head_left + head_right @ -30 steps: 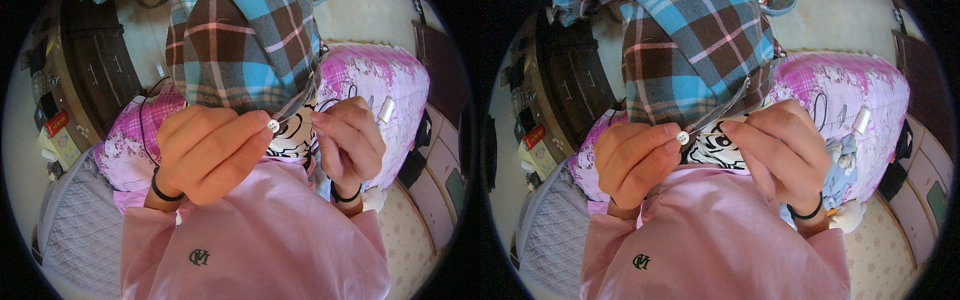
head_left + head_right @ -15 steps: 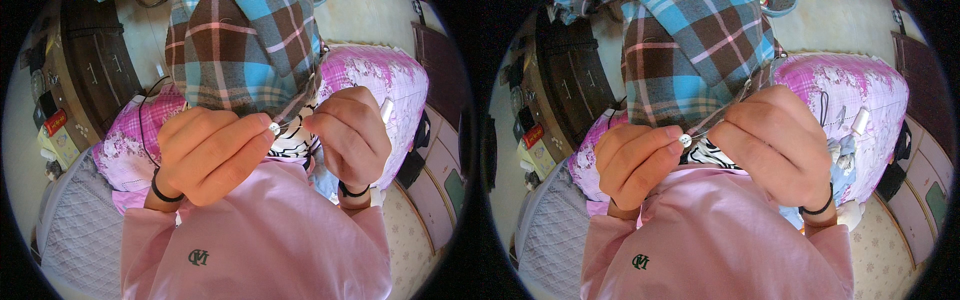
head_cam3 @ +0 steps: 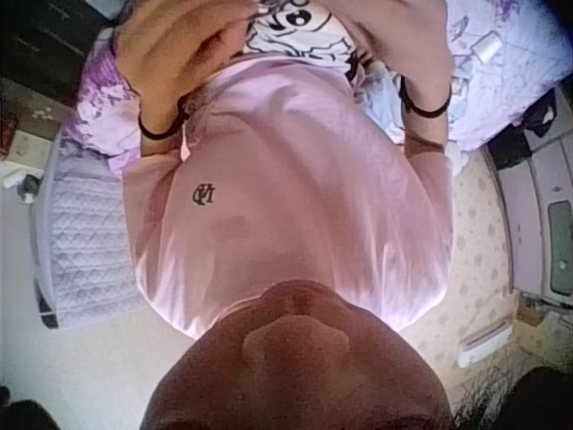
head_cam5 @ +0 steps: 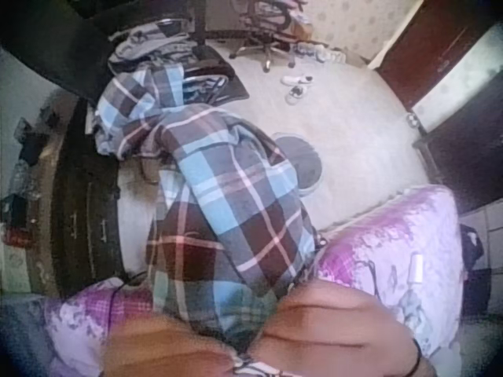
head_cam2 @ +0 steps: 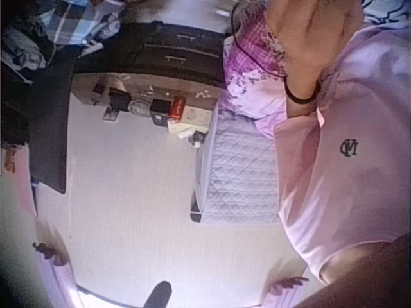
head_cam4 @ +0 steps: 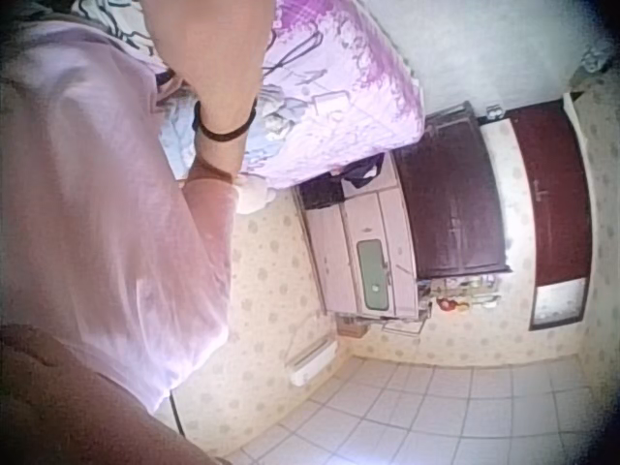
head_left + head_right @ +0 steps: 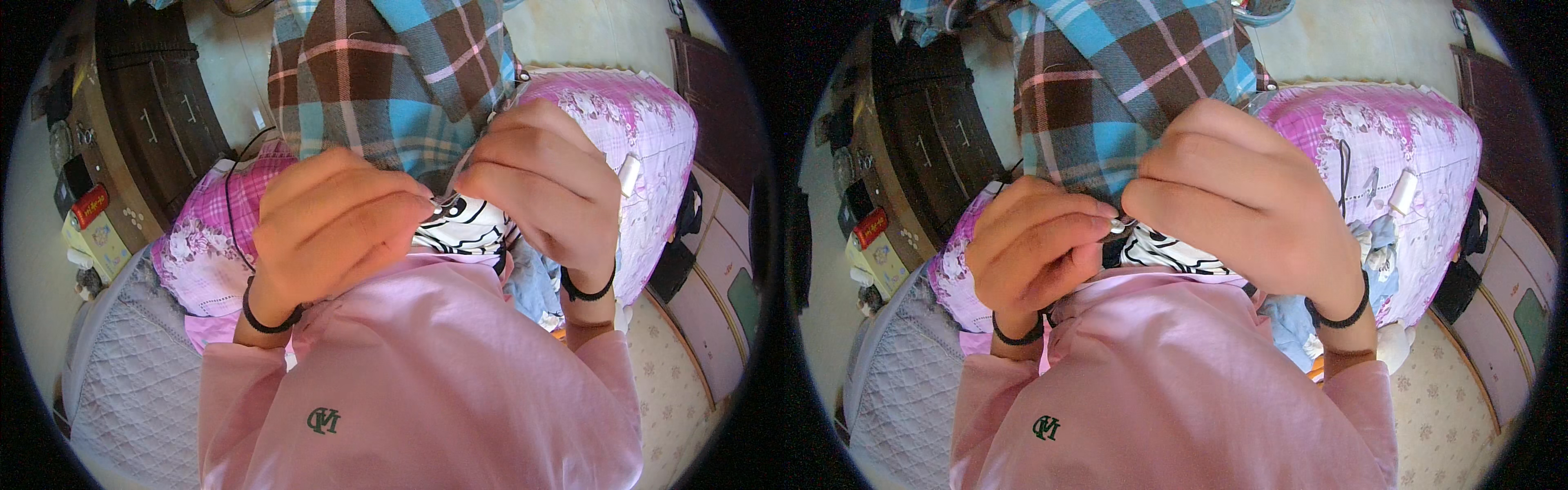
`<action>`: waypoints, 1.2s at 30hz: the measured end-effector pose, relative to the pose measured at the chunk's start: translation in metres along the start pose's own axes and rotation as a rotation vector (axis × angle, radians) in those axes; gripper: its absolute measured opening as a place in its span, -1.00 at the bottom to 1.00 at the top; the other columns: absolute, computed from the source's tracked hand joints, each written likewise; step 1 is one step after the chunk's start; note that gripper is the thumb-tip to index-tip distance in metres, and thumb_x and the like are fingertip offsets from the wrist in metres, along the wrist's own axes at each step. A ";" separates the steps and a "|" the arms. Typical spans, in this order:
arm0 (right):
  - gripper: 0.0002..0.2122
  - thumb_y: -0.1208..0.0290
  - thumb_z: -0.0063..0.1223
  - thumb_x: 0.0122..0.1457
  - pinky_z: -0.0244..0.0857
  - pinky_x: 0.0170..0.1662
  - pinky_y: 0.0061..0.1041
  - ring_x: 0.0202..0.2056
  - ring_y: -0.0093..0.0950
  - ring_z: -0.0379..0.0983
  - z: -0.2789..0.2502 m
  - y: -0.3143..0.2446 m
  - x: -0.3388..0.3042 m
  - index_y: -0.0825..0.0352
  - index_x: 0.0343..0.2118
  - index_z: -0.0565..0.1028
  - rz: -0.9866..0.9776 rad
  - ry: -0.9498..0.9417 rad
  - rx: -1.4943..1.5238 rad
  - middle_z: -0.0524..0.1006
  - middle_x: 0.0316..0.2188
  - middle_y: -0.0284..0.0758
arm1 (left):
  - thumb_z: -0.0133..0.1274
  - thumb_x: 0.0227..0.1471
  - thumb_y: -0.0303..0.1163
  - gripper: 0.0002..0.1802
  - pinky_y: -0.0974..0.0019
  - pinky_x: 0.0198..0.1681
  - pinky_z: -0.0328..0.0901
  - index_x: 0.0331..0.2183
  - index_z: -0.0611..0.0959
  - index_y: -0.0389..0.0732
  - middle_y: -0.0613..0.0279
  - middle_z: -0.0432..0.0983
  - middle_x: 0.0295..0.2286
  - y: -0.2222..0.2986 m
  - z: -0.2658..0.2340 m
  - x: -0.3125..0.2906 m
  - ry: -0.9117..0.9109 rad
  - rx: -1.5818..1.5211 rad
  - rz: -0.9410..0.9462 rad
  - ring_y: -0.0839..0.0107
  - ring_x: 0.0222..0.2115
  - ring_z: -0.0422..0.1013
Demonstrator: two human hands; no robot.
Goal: The person is sewing a button onto a piece of plaid fabric using a needle and thread while sitting on a bed.
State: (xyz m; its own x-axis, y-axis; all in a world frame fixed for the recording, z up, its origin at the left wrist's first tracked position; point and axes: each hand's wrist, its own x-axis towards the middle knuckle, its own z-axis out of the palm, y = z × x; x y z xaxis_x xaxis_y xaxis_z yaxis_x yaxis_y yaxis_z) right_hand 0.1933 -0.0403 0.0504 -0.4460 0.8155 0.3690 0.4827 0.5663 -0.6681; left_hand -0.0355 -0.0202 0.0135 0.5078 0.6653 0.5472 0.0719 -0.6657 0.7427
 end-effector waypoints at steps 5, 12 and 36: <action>-0.82 0.50 0.25 -0.07 0.40 -0.31 -0.42 -0.36 -0.28 0.53 0.008 0.007 -0.004 0.42 -0.36 0.63 0.064 -0.027 0.141 0.61 -0.38 -0.19 | 0.26 -0.29 -0.71 -0.76 0.34 -0.52 0.31 -0.43 0.68 -0.34 0.08 0.62 -0.49 0.000 0.000 0.003 -0.022 -0.165 -0.110 0.28 -0.56 0.47; -0.86 0.65 0.15 0.09 0.42 -0.28 -0.44 -0.35 -0.30 0.56 0.010 0.002 -0.005 0.51 -0.28 0.61 0.078 0.035 0.237 0.64 -0.31 -0.09 | 0.30 -0.34 -0.71 -0.75 0.37 -0.56 0.28 -0.44 0.67 -0.36 0.07 0.61 -0.50 0.000 0.011 0.001 0.035 -0.123 0.019 0.28 -0.57 0.46; -0.86 0.68 0.17 0.06 0.36 -0.20 -0.38 -0.29 -0.32 0.50 0.011 -0.018 -0.014 0.47 -0.28 0.59 0.307 0.158 0.398 0.61 -0.30 -0.11 | 0.37 -0.22 -0.53 -0.74 0.33 -0.57 0.28 -0.41 0.65 -0.38 0.02 0.60 -0.47 0.006 0.010 0.002 0.014 -0.114 0.046 0.24 -0.56 0.47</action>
State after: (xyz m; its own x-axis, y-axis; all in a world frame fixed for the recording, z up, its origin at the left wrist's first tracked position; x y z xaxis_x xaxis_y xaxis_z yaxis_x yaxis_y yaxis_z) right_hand 0.1824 -0.0634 0.0501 -0.1950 0.9622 0.1903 0.2363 0.2344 -0.9430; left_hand -0.0256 -0.0264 0.0152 0.4964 0.6403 0.5862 -0.0494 -0.6534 0.7554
